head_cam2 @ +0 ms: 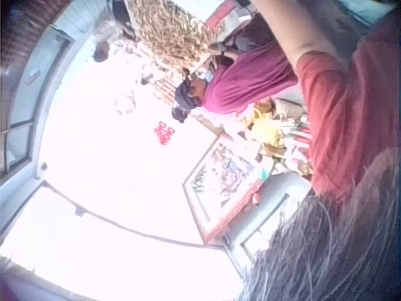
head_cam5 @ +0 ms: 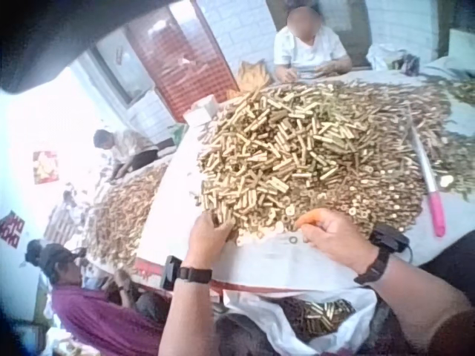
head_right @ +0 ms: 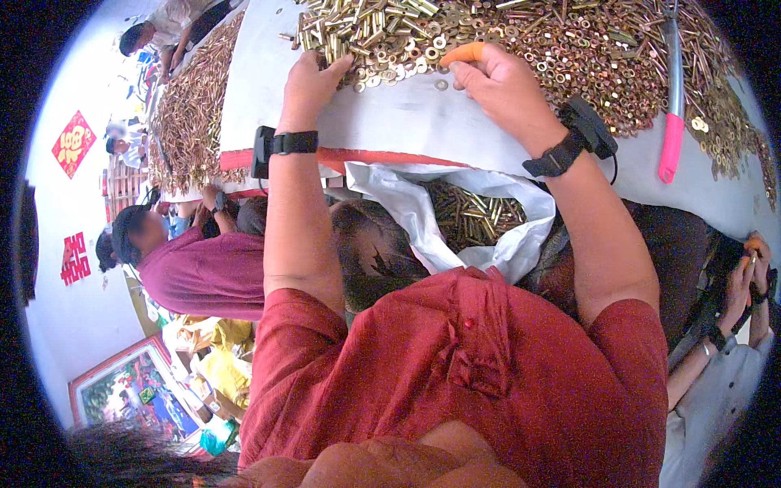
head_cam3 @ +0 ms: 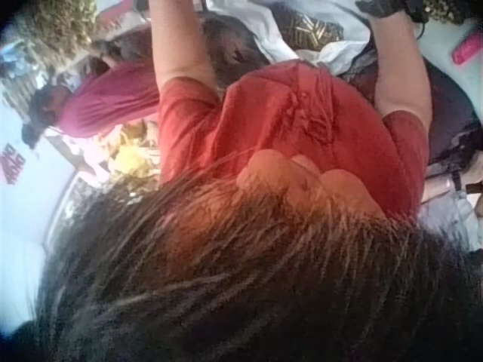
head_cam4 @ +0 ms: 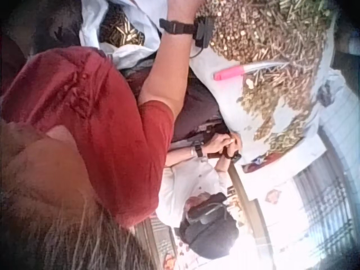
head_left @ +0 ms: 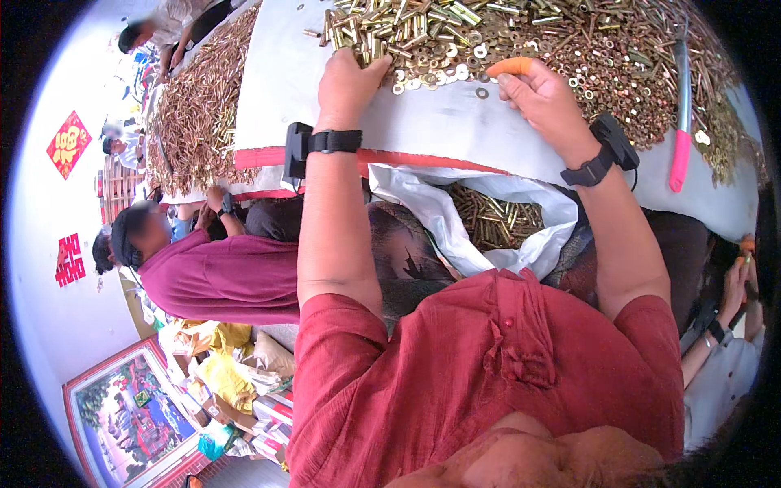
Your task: Manual assembly of small brass sleeves with metal washers and pins.
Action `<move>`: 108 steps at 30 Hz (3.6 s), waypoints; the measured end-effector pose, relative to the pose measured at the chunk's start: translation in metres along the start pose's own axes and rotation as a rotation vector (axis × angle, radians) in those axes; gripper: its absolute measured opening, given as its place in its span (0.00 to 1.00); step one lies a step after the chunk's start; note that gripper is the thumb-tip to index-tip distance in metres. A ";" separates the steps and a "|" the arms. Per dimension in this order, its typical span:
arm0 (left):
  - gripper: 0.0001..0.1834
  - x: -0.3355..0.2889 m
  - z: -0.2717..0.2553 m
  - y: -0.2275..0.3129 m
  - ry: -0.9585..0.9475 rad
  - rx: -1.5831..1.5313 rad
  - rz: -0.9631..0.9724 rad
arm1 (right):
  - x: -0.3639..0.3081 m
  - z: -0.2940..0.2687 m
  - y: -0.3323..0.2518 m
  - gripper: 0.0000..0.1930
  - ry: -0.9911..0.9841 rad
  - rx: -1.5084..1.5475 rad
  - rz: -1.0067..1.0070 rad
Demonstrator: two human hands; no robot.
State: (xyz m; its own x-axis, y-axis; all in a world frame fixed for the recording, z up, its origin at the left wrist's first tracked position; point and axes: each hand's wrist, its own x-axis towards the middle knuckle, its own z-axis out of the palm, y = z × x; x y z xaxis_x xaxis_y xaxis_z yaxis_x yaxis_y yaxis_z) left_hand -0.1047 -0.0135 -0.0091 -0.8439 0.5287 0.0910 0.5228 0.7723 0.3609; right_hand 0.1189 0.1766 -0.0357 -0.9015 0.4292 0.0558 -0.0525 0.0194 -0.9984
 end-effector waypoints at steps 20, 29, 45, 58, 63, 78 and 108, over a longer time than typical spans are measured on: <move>0.10 -0.021 -0.008 -0.004 0.100 -1.049 -0.202 | -0.002 -0.002 0.001 0.11 0.010 -0.073 -0.052; 0.08 -0.022 -0.006 -0.014 0.172 -1.605 -0.327 | -0.003 0.001 -0.005 0.10 0.019 -0.072 -0.021; 0.07 -0.046 -0.006 0.039 -0.465 -2.491 -0.196 | -0.005 0.002 -0.005 0.09 0.022 -0.047 -0.012; 0.15 -0.061 0.018 0.085 -0.491 -2.494 -0.366 | -0.022 0.025 -0.020 0.11 0.017 -0.179 -0.157; 0.20 -0.070 0.027 0.097 -0.418 -2.261 -0.214 | -0.027 0.036 -0.028 0.12 0.008 -0.238 -0.134; 0.15 -0.073 0.028 0.107 -0.351 -2.043 -0.285 | -0.017 0.030 -0.017 0.07 0.099 -0.429 -0.352; 0.12 -0.077 0.017 0.107 -0.433 -1.685 -0.149 | -0.017 0.023 -0.025 0.07 -0.138 -0.506 -0.464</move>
State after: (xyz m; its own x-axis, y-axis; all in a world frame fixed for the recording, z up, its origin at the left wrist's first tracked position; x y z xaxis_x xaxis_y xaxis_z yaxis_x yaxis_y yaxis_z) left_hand 0.0184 0.0350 0.0065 -0.6317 0.7581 -0.1619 -0.4733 -0.2119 0.8550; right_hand 0.1257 0.1480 -0.0120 -0.8822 0.1570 0.4439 -0.2692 0.6051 -0.7492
